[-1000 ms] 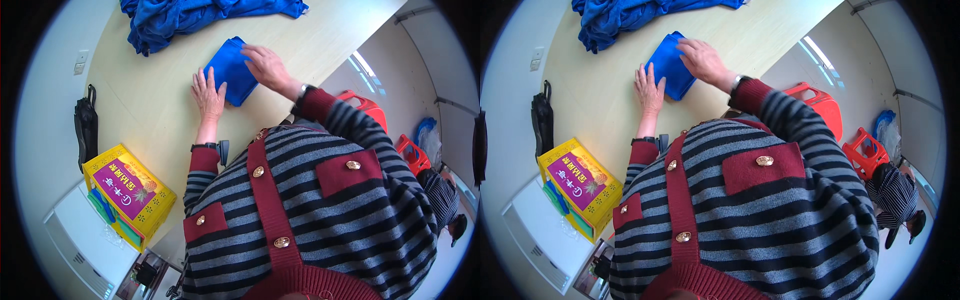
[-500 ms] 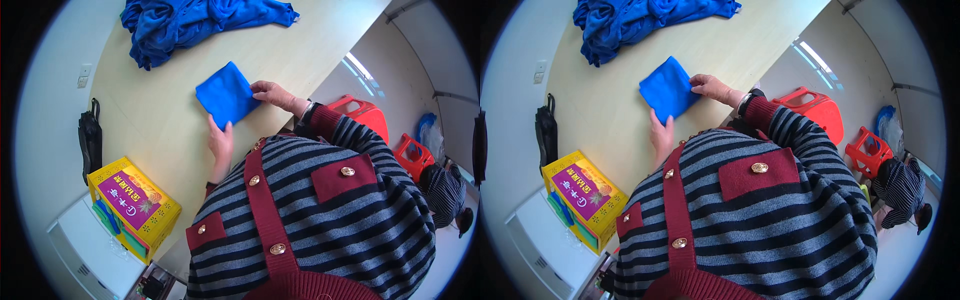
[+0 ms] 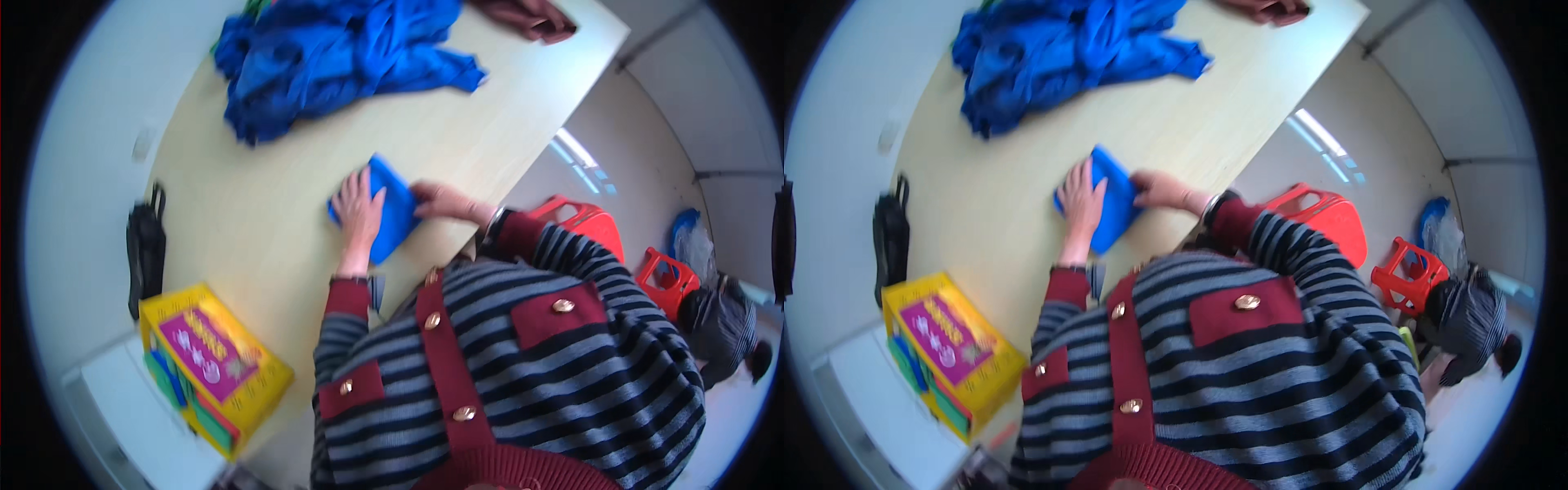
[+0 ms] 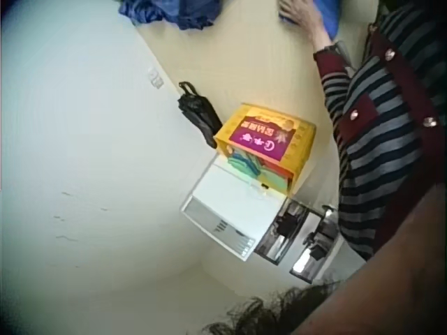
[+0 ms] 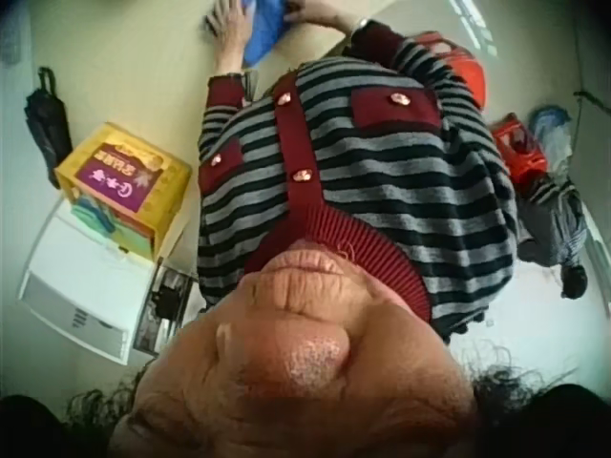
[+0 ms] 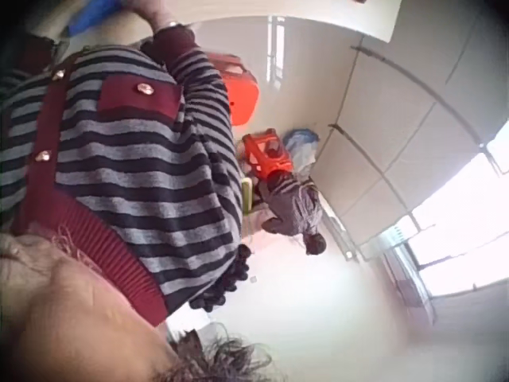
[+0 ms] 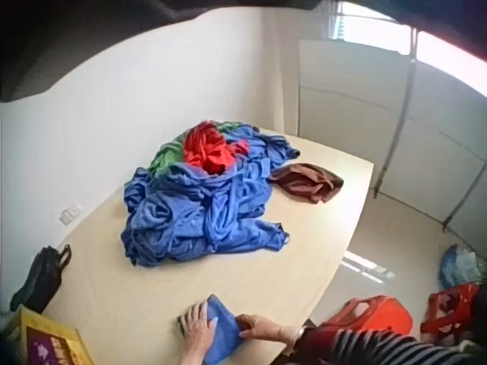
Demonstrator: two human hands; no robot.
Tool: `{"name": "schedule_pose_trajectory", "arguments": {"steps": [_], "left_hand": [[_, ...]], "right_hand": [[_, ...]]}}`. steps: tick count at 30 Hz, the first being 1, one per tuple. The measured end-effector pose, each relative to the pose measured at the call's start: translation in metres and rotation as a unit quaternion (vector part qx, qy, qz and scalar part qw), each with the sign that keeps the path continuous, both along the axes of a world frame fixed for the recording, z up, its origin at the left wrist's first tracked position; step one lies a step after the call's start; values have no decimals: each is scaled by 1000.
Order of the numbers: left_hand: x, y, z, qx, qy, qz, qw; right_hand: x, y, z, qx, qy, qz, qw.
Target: Fold pieces of blue and brown cloth on a workbench and place them into bins.
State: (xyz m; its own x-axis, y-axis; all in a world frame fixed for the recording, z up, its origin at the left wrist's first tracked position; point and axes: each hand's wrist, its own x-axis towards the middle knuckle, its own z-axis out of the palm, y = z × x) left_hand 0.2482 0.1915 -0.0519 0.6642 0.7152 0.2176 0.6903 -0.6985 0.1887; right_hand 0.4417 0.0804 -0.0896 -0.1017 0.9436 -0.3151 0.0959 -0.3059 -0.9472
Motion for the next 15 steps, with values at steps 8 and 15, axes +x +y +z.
{"name": "schedule_pose_trajectory", "arguments": {"steps": [8, 15], "left_hand": [[-21, 4, -30, -14, -110, 69, 991], [-20, 14, -33, -27, -77, 109, 991]], "right_hand": [[-21, -1, 3, 11, -16, 2, 1000], [-17, 6, 23, -45, -42, 87, 994]]}}
